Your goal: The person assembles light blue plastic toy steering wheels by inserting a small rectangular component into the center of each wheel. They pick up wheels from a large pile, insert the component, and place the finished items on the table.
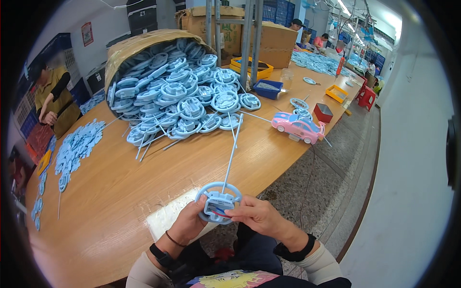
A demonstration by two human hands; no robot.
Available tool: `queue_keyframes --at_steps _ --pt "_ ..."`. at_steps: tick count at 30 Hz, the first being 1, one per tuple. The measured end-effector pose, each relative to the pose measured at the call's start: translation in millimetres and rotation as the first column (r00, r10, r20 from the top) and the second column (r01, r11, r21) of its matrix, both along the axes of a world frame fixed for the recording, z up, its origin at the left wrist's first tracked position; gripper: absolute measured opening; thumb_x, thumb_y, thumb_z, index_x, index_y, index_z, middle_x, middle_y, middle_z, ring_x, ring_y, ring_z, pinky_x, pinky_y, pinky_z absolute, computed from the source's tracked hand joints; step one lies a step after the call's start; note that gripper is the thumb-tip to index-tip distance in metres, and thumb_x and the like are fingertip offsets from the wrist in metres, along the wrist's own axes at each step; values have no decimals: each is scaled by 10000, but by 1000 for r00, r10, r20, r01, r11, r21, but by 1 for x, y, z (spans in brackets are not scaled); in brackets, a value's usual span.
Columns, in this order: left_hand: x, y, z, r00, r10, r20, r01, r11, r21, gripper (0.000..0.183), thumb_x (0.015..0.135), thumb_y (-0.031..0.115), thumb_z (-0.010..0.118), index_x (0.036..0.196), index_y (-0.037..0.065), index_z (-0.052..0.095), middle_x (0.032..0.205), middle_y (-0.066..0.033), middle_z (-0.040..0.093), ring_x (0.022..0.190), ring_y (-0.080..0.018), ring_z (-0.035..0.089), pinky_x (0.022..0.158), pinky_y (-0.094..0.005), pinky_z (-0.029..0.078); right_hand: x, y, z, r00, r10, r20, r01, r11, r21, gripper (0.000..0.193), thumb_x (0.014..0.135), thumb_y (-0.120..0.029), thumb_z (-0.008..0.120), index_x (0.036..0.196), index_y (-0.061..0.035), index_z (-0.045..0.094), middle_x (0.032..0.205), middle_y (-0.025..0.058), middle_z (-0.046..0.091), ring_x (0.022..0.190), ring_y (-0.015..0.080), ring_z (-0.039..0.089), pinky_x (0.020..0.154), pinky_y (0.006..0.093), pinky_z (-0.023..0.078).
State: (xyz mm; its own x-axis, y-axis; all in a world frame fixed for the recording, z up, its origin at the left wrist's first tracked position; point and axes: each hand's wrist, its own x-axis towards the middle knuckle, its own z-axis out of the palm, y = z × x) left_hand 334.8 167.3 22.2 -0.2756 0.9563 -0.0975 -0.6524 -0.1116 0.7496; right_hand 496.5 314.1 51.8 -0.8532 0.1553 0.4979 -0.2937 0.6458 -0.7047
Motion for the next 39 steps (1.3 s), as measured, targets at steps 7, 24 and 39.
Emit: queue_keyframes --at_steps 7,24,39 --pt "-59 -39 -15 802 385 -457 -469 879 -82 382 966 356 368 1174 67 508 1059 -37 572 918 -124 544 825 -265 434 -9 13 -11 996 -31 79 34 999 -29 290 768 -51 666 1049 -121 660 731 43 518 633 152 519 568 257 409" --pt "-185 202 28 -513 229 -827 -314 847 429 627 735 145 630 1311 108 384 1059 -135 537 957 -299 526 780 -389 459 9 46 -43 964 -213 157 260 867 -424 238 829 -3 592 1064 -16 625 764 67 584 596 108 557 537 211 439" --pt "-122 154 48 275 79 -958 -338 941 -19 204 902 229 517 981 44 554 830 -74 590 835 -209 615 722 -299 499 3 64 -12 938 -336 -88 340 940 39 318 780 10 586 1075 -99 633 857 122 624 706 257 624 609 288 494"
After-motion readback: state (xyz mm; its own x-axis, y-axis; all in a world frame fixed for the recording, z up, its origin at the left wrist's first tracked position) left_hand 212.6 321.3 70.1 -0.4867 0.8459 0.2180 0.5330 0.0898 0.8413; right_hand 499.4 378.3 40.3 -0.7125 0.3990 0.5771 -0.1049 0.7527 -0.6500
